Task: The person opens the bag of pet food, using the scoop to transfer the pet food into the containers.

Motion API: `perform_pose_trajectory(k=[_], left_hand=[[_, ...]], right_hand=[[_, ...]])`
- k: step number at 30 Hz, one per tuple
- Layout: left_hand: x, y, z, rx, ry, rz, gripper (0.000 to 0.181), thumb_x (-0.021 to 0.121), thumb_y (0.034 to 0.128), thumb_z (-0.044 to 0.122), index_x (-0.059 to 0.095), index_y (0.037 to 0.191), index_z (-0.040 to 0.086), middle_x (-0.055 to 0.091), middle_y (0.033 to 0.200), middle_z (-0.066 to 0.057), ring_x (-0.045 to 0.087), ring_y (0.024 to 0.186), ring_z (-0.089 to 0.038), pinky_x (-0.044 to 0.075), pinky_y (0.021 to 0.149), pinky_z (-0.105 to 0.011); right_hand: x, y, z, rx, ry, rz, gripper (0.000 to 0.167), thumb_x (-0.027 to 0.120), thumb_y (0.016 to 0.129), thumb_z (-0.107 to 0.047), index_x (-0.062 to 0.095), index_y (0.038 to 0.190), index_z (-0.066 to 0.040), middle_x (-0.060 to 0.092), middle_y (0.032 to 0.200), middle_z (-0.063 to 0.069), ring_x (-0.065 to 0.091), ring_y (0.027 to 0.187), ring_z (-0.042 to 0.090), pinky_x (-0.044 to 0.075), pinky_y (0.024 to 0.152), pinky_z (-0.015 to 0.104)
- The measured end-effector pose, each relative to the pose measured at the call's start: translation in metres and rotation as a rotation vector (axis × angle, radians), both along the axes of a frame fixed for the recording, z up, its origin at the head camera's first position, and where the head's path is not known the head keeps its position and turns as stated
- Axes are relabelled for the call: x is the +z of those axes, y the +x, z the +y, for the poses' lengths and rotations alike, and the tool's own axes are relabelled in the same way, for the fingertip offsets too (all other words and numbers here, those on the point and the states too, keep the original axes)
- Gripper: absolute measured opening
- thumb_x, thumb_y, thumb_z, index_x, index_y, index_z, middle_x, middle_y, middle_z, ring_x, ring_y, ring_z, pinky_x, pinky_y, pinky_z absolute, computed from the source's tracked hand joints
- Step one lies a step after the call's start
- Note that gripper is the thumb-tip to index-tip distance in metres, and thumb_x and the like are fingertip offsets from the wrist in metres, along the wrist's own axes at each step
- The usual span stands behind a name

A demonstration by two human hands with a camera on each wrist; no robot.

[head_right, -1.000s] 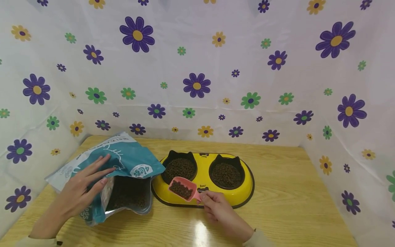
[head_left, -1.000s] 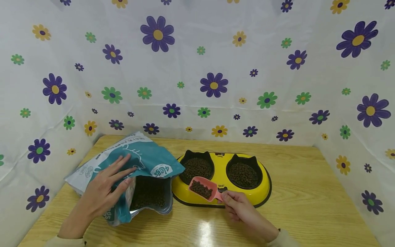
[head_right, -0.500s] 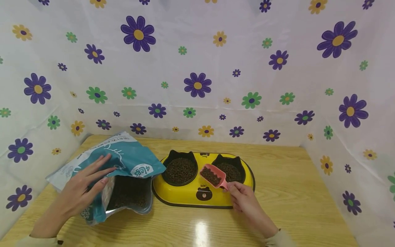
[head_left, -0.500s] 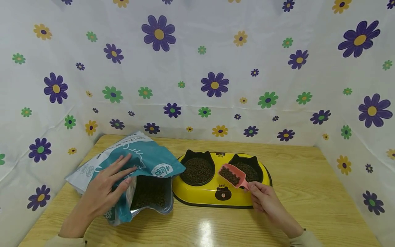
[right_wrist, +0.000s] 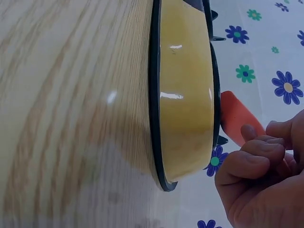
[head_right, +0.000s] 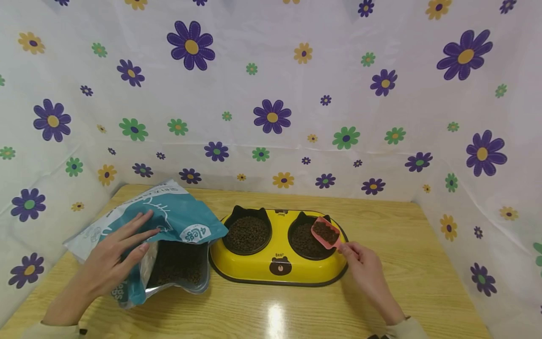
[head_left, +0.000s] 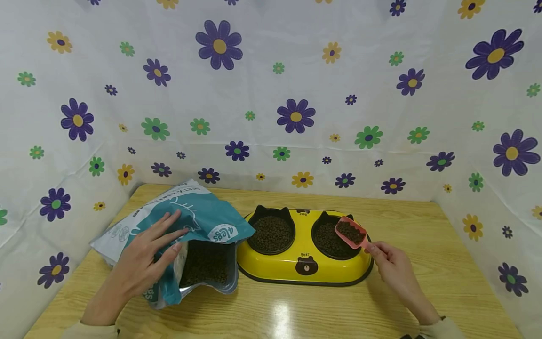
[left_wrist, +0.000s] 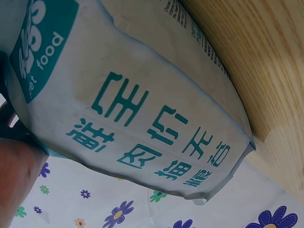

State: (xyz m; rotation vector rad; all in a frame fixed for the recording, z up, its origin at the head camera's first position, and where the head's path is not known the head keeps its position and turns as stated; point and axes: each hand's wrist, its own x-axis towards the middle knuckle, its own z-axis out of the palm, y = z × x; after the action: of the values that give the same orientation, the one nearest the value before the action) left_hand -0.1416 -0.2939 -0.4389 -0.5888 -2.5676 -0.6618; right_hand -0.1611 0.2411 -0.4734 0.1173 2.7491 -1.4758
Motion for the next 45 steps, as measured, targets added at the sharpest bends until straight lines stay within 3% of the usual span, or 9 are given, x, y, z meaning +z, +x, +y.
perform_pose_trajectory(k=[4,7,11,16,25,32,39,42,45], left_hand=[[0.000,0.000,0.000,0.001,-0.001,-0.001,0.037,0.064,0.0992,0.021,0.069,0.136,0.021,0.042,0.163,-0.003,0.035,0.154,-0.032,0.036,0.106,-0.069],[0.000,0.000,0.000,0.000,-0.002,0.001,0.037,0.064,0.0990,0.021,0.069,0.136,0.021,0.042,0.163,-0.002,0.035,0.154,-0.032,0.036,0.107,-0.068],[0.000,0.000,0.000,-0.001,-0.004,0.003,0.038,0.064,0.0988,0.020,0.068,0.137,0.020,0.043,0.163,-0.002,0.034,0.154,-0.030,0.036,0.106,-0.068],[0.000,0.000,0.000,-0.004,-0.009,0.008,0.038,0.064,0.0988,0.020,0.068,0.137,0.020,0.043,0.162,-0.003,0.034,0.154,-0.030,0.037,0.107,-0.067],[0.000,0.000,0.000,-0.001,-0.006,0.000,0.037,0.063,0.0990,0.021,0.069,0.136,0.020,0.043,0.163,-0.003,0.035,0.153,-0.033,0.036,0.107,-0.068],[-0.001,0.000,-0.001,0.000,-0.008,-0.003,0.037,0.063,0.0990,0.021,0.069,0.136,0.020,0.042,0.163,-0.003,0.036,0.153,-0.034,0.036,0.107,-0.069],[0.000,0.001,0.000,0.006,-0.007,0.003,0.037,0.064,0.0988,0.021,0.070,0.135,0.020,0.043,0.163,-0.002,0.037,0.152,-0.033,0.037,0.106,-0.068],[0.000,0.001,0.000,0.008,-0.006,0.004,0.036,0.064,0.0987,0.022,0.070,0.134,0.020,0.043,0.162,-0.002,0.037,0.152,-0.032,0.037,0.107,-0.068],[-0.001,0.001,-0.001,0.010,-0.008,0.002,0.036,0.064,0.0989,0.022,0.070,0.135,0.020,0.043,0.163,-0.001,0.037,0.152,-0.032,0.036,0.107,-0.068]], right_hand=[[0.000,-0.001,0.002,-0.001,0.111,0.064,0.038,0.049,0.110,-0.031,0.071,0.117,-0.002,0.065,0.071,0.005,0.036,0.050,0.009,0.035,0.050,0.028],[-0.001,0.000,0.001,0.015,0.178,0.166,0.032,0.052,0.109,-0.025,0.073,0.115,-0.001,0.068,0.075,0.009,0.033,0.048,0.008,0.033,0.048,0.026],[-0.008,0.001,0.000,0.063,0.270,0.397,0.019,0.060,0.103,-0.013,0.074,0.104,0.000,0.049,0.055,-0.003,0.028,0.045,0.001,0.029,0.044,0.022],[-0.013,0.001,-0.003,0.083,0.369,0.612,0.007,0.069,0.096,-0.006,0.075,0.094,-0.003,0.039,0.053,-0.013,0.024,0.047,-0.006,0.028,0.043,0.020],[-0.008,0.005,-0.009,0.064,0.529,0.720,0.004,0.076,0.090,-0.005,0.073,0.090,-0.003,0.050,0.063,-0.005,0.030,0.054,-0.001,0.030,0.049,0.019],[-0.014,0.004,-0.005,0.053,0.645,0.877,0.016,0.081,0.080,0.001,0.069,0.090,-0.002,0.050,0.065,0.002,0.026,0.052,0.003,0.024,0.045,0.018],[-0.012,0.005,-0.004,0.036,0.669,0.892,0.022,0.081,0.080,0.002,0.071,0.099,0.000,0.059,0.070,0.006,0.029,0.052,0.002,0.028,0.043,0.018],[-0.009,0.007,-0.008,0.001,0.512,0.799,0.013,0.075,0.088,0.000,0.071,0.100,0.002,0.056,0.065,0.003,0.031,0.050,-0.001,0.031,0.042,0.019],[-0.005,0.010,-0.013,-0.019,0.285,0.616,0.010,0.063,0.100,-0.007,0.067,0.099,0.002,0.047,0.062,-0.002,0.032,0.049,-0.002,0.031,0.043,0.020]])
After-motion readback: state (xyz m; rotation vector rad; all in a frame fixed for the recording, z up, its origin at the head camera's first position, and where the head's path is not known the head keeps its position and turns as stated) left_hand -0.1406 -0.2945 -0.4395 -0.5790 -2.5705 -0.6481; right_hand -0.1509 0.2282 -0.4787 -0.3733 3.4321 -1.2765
